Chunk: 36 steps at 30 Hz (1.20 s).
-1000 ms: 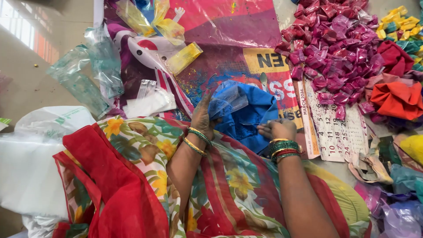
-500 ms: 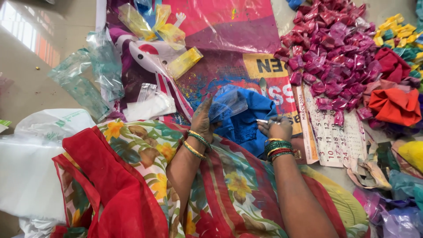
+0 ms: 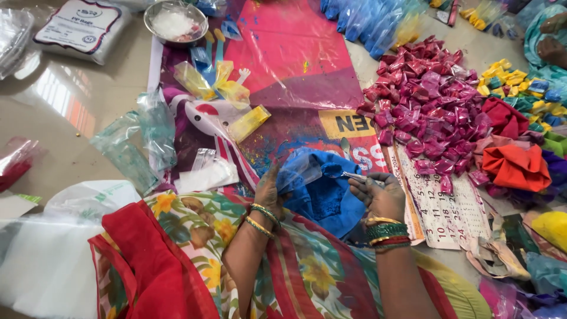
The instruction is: The person packages blue powder into small plastic bags using a spoon.
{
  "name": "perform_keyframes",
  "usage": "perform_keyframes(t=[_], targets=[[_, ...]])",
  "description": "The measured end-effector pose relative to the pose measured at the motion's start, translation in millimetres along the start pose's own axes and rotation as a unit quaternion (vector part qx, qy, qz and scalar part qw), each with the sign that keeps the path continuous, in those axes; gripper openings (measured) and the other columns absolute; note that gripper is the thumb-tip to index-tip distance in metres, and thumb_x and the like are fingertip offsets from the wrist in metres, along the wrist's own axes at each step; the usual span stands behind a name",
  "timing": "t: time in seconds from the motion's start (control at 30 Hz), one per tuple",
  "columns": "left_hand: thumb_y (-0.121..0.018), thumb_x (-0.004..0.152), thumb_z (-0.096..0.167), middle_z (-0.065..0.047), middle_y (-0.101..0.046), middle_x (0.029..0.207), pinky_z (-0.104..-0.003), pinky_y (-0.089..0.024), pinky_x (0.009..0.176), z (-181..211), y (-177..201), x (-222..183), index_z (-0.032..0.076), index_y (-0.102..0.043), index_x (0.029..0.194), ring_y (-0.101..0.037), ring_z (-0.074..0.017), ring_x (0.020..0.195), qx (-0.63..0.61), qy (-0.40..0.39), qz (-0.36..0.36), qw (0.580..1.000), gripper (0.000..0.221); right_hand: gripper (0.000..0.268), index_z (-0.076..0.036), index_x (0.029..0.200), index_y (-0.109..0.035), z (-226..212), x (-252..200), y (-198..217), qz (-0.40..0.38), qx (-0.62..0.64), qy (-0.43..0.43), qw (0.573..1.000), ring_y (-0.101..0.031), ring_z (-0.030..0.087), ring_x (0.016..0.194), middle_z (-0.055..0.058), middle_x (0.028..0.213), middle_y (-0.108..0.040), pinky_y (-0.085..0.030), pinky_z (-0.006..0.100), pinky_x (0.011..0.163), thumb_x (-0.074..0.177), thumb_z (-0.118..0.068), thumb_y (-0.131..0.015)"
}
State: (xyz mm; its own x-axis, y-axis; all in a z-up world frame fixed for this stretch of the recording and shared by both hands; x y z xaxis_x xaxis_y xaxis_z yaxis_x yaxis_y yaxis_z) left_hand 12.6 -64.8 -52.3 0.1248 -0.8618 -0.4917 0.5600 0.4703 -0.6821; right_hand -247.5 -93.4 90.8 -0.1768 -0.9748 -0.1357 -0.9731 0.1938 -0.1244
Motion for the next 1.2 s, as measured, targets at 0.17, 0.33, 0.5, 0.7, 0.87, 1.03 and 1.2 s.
perform_keyframes(t=[0.17,0.33,0.5,0.7,0.87,1.03,1.2], targets=[[-0.075,0.079,0.062,0.002,-0.071,0.098,-0.032,-0.050,0.059,-1,-1,-5,0.017,-0.065,0.122,-0.067,-0.0145,0.082,-0.005,0.012,0.021,1.000,0.063,0.011,0.004,0.112,-0.053,-34,-25,-29,-0.039,-0.010,0.099,0.994,-0.077,0.033,0.088,0.025,0.101,-0.071,-0.066,0.037,0.072,0.101,0.004,-0.056],[-0.075,0.074,0.061,0.005,-0.072,0.096,-0.031,-0.051,0.057,-1,-5,-6,0.020,-0.066,0.115,-0.067,-0.0127,0.081,-0.004,0.005,0.006,1.000,0.058,0.019,-0.003,0.113,-0.063,-75,-89,-86,-0.117,-0.310,0.384,0.862,-0.076,0.029,0.089,0.016,0.101,-0.076,-0.064,0.039,0.075,0.097,0.003,-0.056],[-0.076,0.077,0.066,0.001,-0.067,0.086,-0.026,-0.048,0.052,0,-10,-6,0.016,-0.068,0.108,-0.063,-0.0123,0.069,-0.053,0.028,-0.041,0.997,0.059,0.026,-0.008,0.119,-0.066,-94,-116,-88,-0.069,-0.399,0.549,0.731,-0.075,0.026,0.096,0.010,0.112,-0.077,-0.060,0.038,0.081,0.100,0.006,-0.056],[-0.074,0.078,0.070,-0.001,-0.069,0.085,-0.022,-0.042,0.048,8,-29,-20,0.014,-0.066,0.104,-0.063,-0.0137,0.067,-0.157,0.063,-0.135,0.976,0.062,0.014,-0.007,0.117,-0.067,-69,-45,-35,-0.010,-0.478,0.262,0.838,-0.076,0.028,0.093,0.014,0.100,-0.077,-0.059,0.037,0.078,0.104,-0.004,-0.064],[-0.073,0.078,0.061,0.001,-0.067,0.091,-0.024,-0.046,0.052,23,-49,-40,0.020,-0.060,0.116,-0.065,-0.0136,0.072,-0.096,-0.019,-0.173,0.980,0.057,0.053,-0.012,0.137,-0.056,-54,-59,-68,-0.151,-0.468,0.312,0.813,-0.072,0.028,0.097,0.020,0.112,-0.074,-0.057,0.038,0.080,0.088,-0.009,-0.076],[-0.083,0.084,0.038,-0.001,-0.063,0.102,-0.028,-0.047,0.053,3,-43,-21,0.023,-0.054,0.133,-0.063,-0.0134,0.081,0.015,-0.109,-0.185,0.977,0.059,0.091,-0.018,0.155,-0.030,-48,-75,-104,-0.245,-0.213,0.107,0.940,-0.070,0.014,0.075,0.014,0.098,-0.068,-0.059,0.028,0.064,0.080,-0.005,-0.079],[-0.083,0.089,0.022,-0.001,-0.060,0.126,-0.029,-0.050,0.104,30,-67,-52,0.014,-0.057,0.134,-0.059,-0.0137,0.119,0.038,-0.181,-0.280,0.942,0.053,0.064,-0.009,0.132,-0.041,-36,-57,-93,-0.229,-0.221,0.117,0.941,-0.067,0.009,0.071,0.006,0.091,-0.062,-0.058,0.025,0.059,0.083,-0.003,-0.080]])
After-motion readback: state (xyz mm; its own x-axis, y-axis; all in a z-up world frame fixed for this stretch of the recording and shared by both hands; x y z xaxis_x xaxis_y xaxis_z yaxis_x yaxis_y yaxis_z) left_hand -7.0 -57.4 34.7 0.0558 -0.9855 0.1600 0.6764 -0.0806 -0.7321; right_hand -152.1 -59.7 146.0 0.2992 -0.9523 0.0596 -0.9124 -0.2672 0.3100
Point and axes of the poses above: each hand's wrist, its own x-axis towards the middle knuckle, its own y-axis out of the back of the hand, z = x × y, the point moved 7 cm from there along x, towards the middle knuckle
